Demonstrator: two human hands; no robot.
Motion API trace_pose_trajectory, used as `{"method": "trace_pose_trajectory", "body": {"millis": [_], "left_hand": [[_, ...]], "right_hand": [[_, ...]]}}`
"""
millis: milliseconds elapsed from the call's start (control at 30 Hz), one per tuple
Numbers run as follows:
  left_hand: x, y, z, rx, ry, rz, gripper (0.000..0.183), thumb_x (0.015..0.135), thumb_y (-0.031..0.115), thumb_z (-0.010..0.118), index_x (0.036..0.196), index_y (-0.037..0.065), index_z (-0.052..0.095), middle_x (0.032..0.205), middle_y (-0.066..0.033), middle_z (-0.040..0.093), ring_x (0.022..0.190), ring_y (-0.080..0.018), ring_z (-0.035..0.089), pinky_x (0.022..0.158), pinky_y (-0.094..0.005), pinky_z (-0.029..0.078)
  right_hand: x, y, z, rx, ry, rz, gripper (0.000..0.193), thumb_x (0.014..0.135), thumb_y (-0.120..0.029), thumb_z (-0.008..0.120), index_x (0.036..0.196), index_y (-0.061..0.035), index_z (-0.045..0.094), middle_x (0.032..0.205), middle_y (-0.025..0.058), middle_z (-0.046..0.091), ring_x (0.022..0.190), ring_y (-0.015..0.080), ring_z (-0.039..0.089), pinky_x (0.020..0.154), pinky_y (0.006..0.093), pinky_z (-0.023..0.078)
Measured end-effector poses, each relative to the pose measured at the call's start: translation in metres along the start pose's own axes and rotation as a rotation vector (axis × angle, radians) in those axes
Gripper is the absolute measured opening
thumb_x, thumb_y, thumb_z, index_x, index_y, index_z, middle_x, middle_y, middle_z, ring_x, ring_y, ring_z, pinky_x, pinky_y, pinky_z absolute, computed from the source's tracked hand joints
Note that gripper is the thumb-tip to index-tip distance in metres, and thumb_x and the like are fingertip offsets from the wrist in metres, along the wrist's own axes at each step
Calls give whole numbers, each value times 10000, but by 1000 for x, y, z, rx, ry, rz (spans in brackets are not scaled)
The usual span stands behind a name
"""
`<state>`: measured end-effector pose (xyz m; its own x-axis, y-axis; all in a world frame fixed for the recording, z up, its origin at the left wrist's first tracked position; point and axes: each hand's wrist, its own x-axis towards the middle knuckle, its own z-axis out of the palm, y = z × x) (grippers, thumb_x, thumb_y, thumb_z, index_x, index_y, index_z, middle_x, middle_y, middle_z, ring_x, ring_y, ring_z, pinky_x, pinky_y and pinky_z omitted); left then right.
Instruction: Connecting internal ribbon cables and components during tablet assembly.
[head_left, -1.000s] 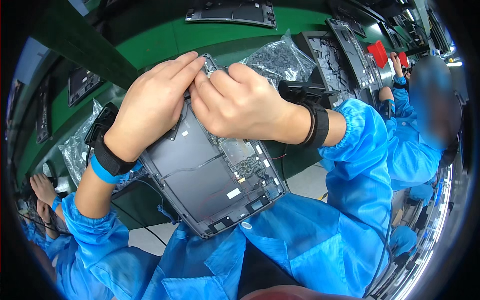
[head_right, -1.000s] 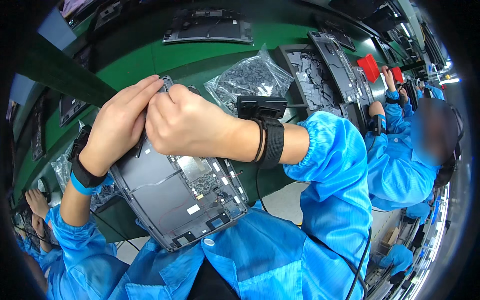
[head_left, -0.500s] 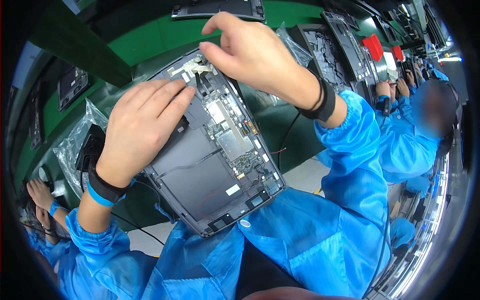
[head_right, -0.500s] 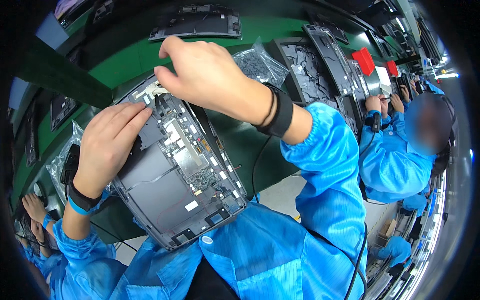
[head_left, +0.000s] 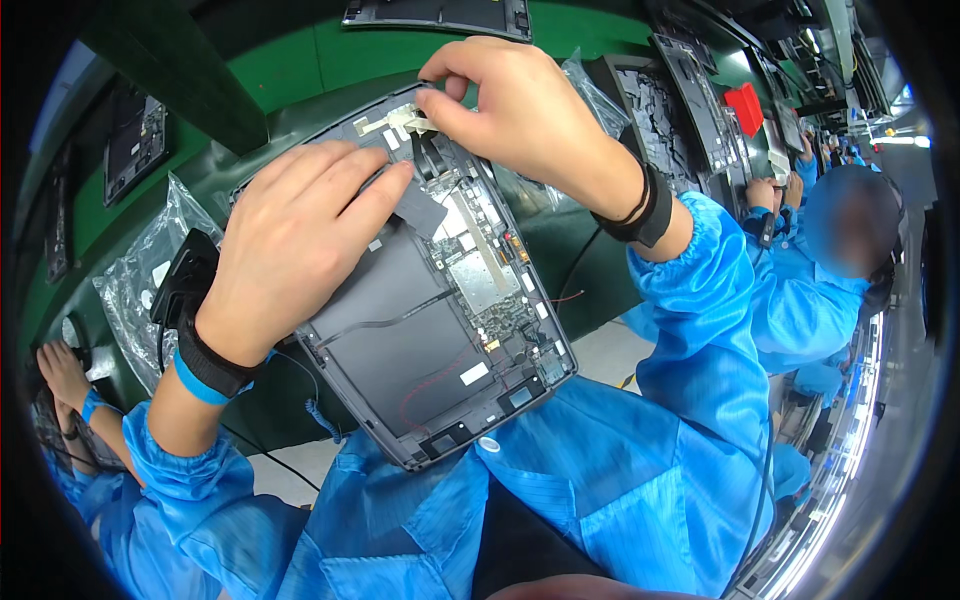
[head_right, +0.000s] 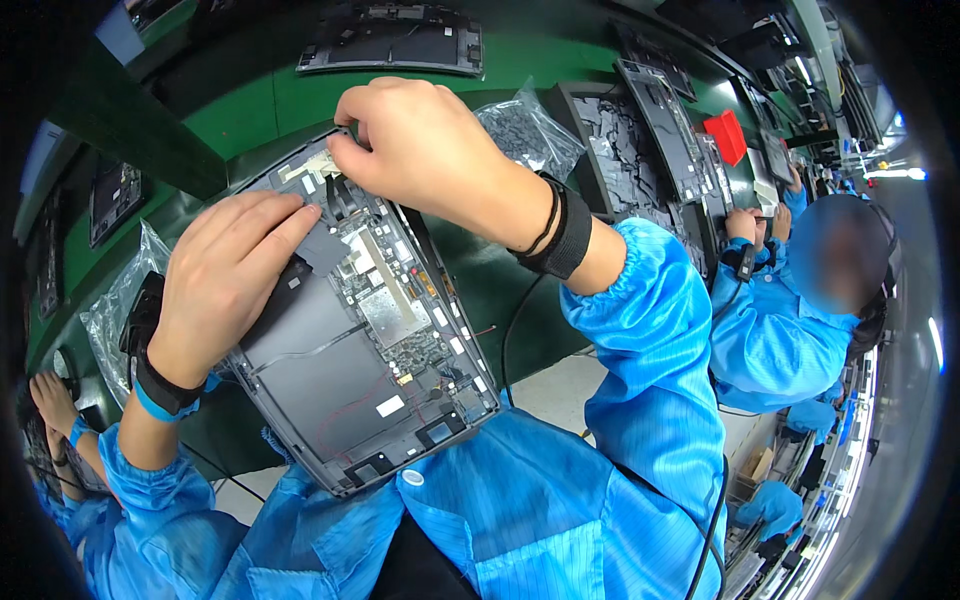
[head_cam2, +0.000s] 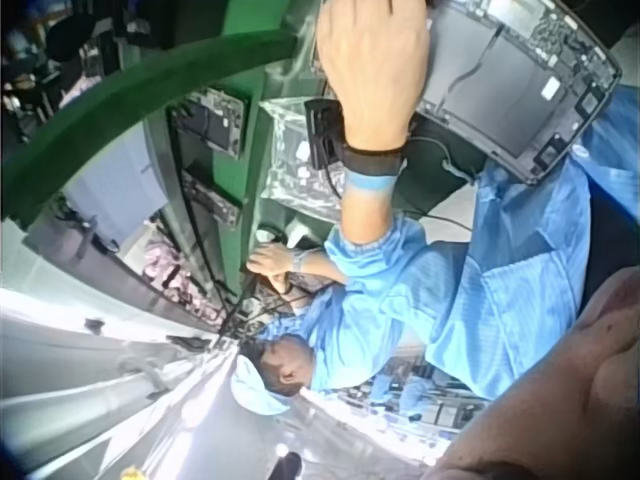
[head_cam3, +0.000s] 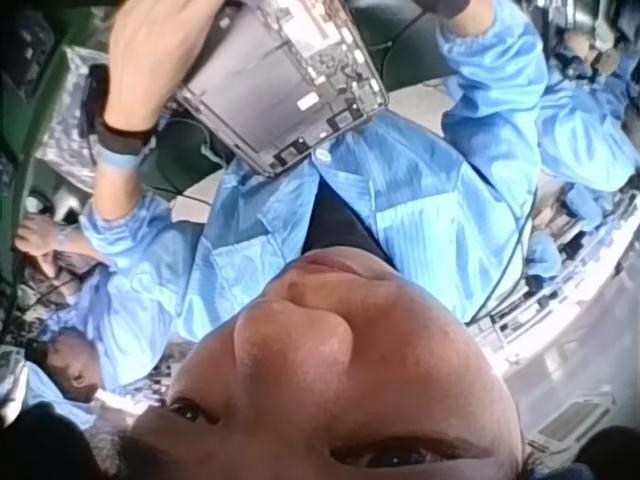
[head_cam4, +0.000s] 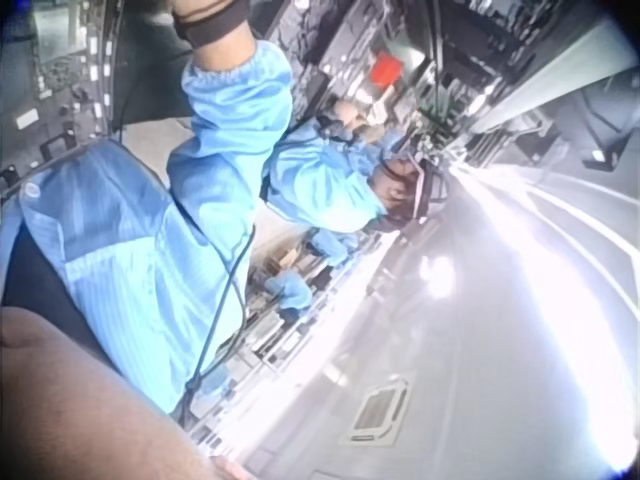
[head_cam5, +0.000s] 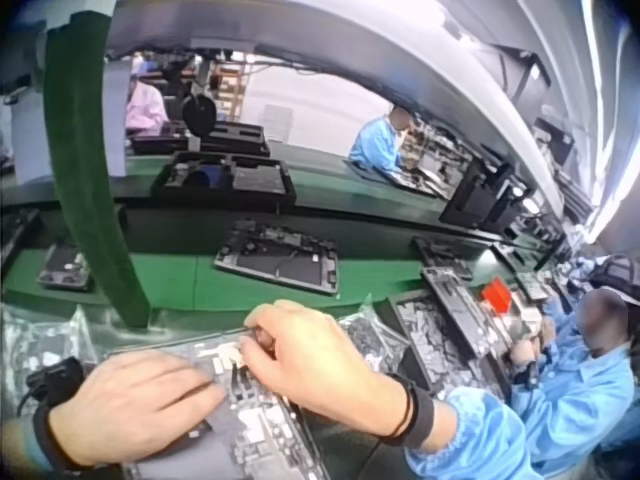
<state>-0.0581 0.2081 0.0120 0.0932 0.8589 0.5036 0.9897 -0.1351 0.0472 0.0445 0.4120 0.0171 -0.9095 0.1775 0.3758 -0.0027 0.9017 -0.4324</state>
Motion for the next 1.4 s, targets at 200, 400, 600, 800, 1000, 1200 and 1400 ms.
{"method": "trace_pose_trajectory", "body": {"millis": [200,400,600,800,1000,1200,1400], "left_hand": [[-1,-2,3,-16,17,-4,357,725,32,636,1082,25,654,1051,-103,646,981,-287,632,822,-383,521],[-1,-1,4,-15,9,-7,349,727,33,634,1075,22,652,1050,-108,638,984,-293,629,823,-385,522],[-1,-1,5,-18,9,-8,341,727,33,633,1067,18,648,1056,-111,635,989,-295,625,831,-390,521],[-6,-1,7,-25,46,-34,331,730,37,634,1060,18,650,1046,-113,642,988,-296,627,852,-390,525],[-5,-3,10,27,79,-5,304,738,87,614,1037,44,653,1016,-94,651,985,-269,639,869,-372,535],[-5,-2,9,-53,71,-43,307,731,16,647,1037,9,659,1028,-116,659,982,-304,644,868,-398,537],[-7,-2,8,-46,74,-31,312,733,15,652,1045,7,657,1041,-121,658,998,-308,640,876,-402,534]], "right_hand": [[3,1,-3,3,129,-54,99,776,-116,659,821,-30,675,781,123,634,725,312,649,668,412,532],[11,9,-8,-181,-23,-310,65,776,-100,672,807,-44,675,785,113,609,722,311,628,656,395,523],[26,0,-4,-375,-131,-353,61,704,-64,669,685,-10,647,708,191,648,699,374,661,651,428,550],[24,-7,-24,192,-124,-43,76,757,-44,657,776,21,692,708,138,680,654,233,678,616,328,543],[18,9,-21,516,-205,219,156,813,-125,720,883,14,736,734,56,690,637,102,633,607,247,512],[13,20,8,388,-95,162,176,798,-184,740,823,-10,728,763,79,672,666,140,629,611,277,498],[3,21,14,347,-21,157,185,776,-178,743,861,-18,711,885,50,632,658,111,577,603,272,481]]}}
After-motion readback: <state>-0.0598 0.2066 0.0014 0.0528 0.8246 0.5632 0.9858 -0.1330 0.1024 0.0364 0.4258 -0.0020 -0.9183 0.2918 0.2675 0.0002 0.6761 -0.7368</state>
